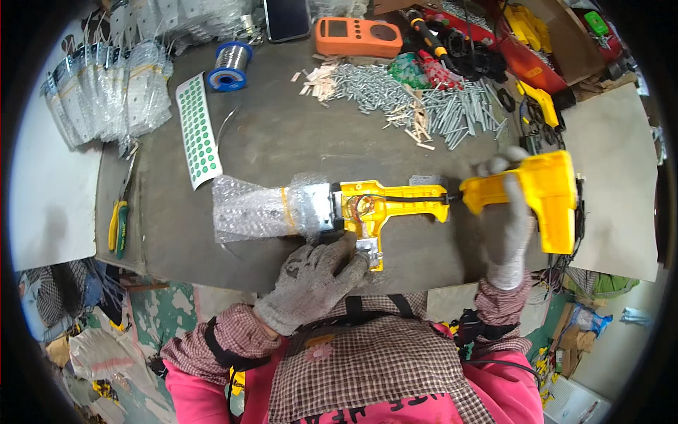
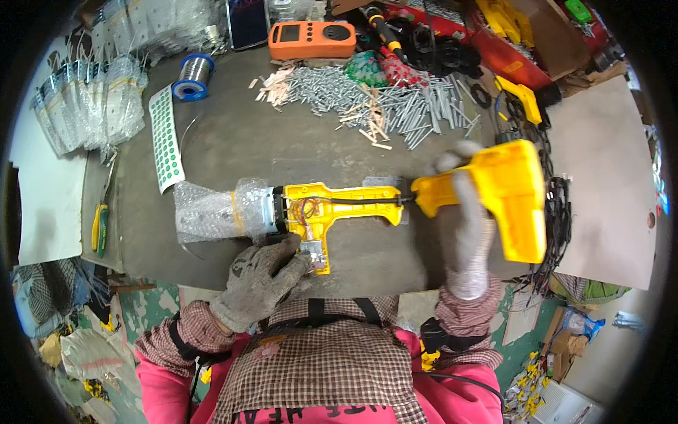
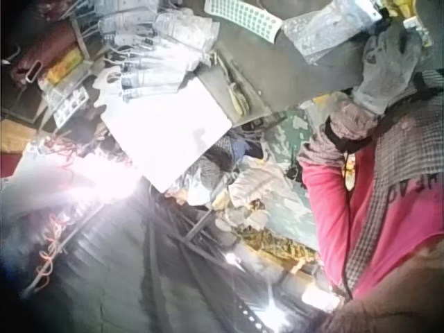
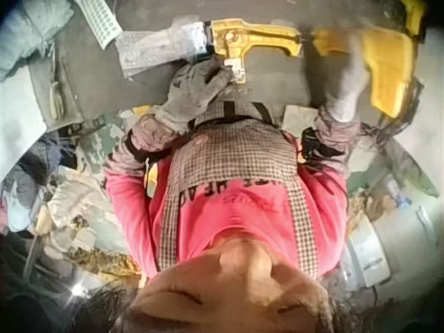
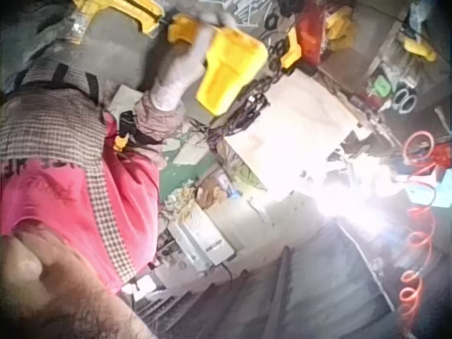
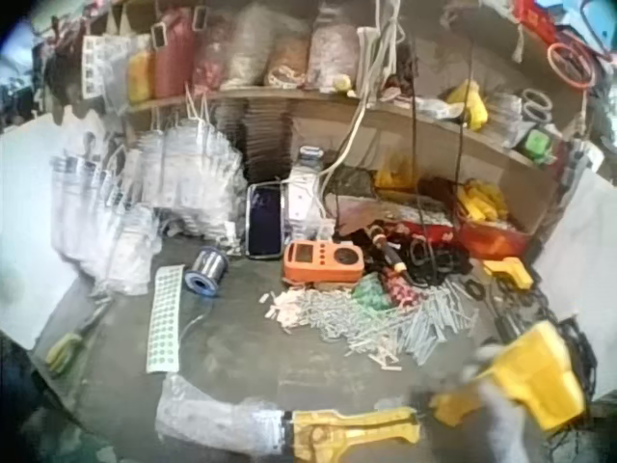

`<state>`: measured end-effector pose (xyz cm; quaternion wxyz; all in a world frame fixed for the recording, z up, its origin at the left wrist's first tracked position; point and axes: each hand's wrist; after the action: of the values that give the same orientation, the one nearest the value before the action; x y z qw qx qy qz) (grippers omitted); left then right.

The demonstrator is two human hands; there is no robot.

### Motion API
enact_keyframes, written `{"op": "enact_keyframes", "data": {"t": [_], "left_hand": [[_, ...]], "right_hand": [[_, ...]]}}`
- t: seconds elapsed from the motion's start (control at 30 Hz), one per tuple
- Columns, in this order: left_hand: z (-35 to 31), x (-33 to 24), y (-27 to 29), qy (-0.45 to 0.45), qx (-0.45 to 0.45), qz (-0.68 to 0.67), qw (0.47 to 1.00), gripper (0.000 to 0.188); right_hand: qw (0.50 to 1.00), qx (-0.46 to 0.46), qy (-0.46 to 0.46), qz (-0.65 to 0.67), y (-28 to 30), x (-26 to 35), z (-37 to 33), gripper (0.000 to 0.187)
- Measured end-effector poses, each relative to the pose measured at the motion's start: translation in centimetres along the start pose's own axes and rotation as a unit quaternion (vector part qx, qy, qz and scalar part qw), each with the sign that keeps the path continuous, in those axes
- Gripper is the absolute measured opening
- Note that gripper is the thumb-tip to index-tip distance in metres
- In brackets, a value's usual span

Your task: Soldering wires and assembling the yellow plastic housing of an electronic device.

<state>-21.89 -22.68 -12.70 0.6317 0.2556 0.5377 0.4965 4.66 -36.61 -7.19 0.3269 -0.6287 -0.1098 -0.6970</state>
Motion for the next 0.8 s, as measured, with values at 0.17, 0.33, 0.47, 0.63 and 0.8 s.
{"op": "enact_keyframes", "data": {"t": [0.17, 0.33, 0.47, 0.63, 0.8], "left_hand": [[0.2, -0.2, 0.1, -0.006, -0.004, 0.015, 1.0, 0.031], [0.0, -0.1, 0.0, -0.003, -0.012, 0.005, 1.0, 0.042], [0.0, -0.1, 0.1, -0.003, -0.001, 0.019, 1.0, 0.039], [0.0, 0.0, -0.3, 0.003, -0.035, -0.041, 0.999, 0.039], [-0.1, 0.3, -0.9, 0.003, -0.038, -0.072, 0.997, 0.041]], "right_hand": [[0.992, 0.034, -0.044, -0.115, -0.6, -2.8, -1.4, 0.024], [0.972, -0.007, -0.001, -0.234, -1.2, -2.6, -1.5, 0.02], [0.874, 0.14, 0.07, -0.46, -1.9, -2.5, -1.7, 0.043], [0.758, 0.46, 0.049, -0.46, -3.5, -1.8, -0.5, 0.085], [0.798, 0.516, -0.01, -0.313, -2.7, -1.2, 0.7, 0.097]]}}
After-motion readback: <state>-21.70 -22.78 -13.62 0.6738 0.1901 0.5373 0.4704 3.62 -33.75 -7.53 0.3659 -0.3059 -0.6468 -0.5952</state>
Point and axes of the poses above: each hand's wrist, its own z-axis towards the middle knuckle, its own y-axis out of the back of the hand, x = y × z, and after that the axes turned 4 degrees about y, right-handed
